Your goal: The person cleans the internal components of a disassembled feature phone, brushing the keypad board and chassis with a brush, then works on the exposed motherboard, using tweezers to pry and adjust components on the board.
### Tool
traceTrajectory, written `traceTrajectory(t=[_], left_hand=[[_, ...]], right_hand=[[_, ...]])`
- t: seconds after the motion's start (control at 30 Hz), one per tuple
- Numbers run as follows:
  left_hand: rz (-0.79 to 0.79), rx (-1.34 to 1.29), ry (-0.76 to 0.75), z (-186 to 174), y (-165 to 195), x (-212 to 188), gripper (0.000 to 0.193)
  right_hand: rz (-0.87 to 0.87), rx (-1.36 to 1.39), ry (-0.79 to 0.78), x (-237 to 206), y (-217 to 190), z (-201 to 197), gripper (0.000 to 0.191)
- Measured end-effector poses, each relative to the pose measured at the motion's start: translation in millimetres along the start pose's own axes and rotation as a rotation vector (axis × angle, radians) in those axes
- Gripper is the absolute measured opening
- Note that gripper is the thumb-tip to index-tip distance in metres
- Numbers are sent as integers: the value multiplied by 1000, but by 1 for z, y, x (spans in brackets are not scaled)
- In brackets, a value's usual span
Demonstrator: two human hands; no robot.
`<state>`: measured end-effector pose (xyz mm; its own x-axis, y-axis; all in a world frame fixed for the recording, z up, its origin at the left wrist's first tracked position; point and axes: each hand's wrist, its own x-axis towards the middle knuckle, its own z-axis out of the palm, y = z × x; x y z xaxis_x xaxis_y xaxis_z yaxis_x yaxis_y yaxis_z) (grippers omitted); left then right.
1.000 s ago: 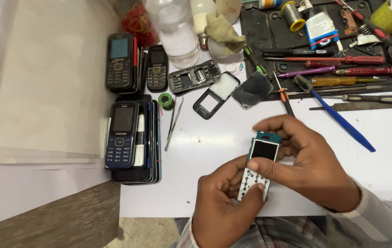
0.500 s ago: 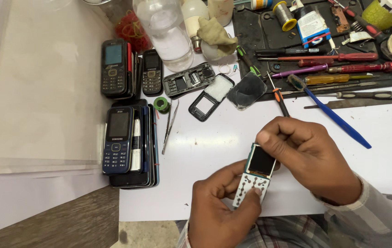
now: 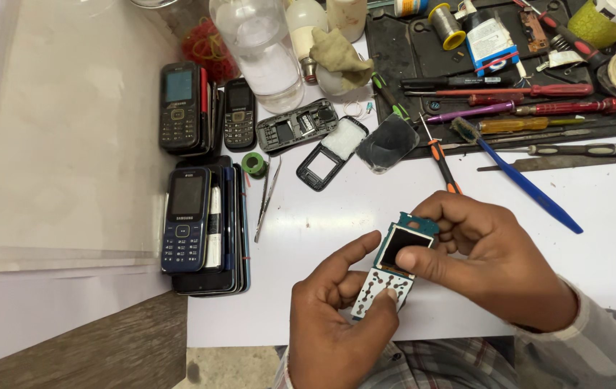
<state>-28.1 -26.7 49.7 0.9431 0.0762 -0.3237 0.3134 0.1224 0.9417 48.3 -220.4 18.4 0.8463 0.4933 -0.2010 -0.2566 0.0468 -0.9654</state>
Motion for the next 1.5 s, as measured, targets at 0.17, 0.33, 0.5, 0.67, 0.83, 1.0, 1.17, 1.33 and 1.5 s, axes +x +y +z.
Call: traceTrajectory(t=[0.17, 0.33, 0.5, 0.67, 0.83, 1.0, 1.17, 1.33, 1.5], left_hand=[[1, -26, 4, -1, 0, -1, 62], [-22, -27, 21, 0, -1, 0, 66], [-45, -23, 30, 1, 1, 0, 67], [-79, 91, 36, 1, 5, -1, 69], [-158, 51, 35, 2, 10, -1, 75], [-119, 59, 32, 2, 11, 3, 76], [-144, 31, 78, 1, 10, 7, 77], [-108, 25, 53, 2, 10, 8, 76], [-139, 30, 47, 0, 8, 7, 75]], right_hand=[[33, -26, 65, 3, 12, -11, 25], [-40, 1, 59, 5, 5, -8, 34], [-169, -302, 20, 4, -10, 13, 46], [-48, -225, 63, 7, -17, 23, 30], [5, -106, 102, 8, -10, 15, 19], [-78, -62, 97, 7, 4, 2, 36], [1, -128, 55, 3, 8, 0, 35], [12, 16, -3, 0, 3, 2, 28], [137, 29, 87, 4, -1, 1, 19]])
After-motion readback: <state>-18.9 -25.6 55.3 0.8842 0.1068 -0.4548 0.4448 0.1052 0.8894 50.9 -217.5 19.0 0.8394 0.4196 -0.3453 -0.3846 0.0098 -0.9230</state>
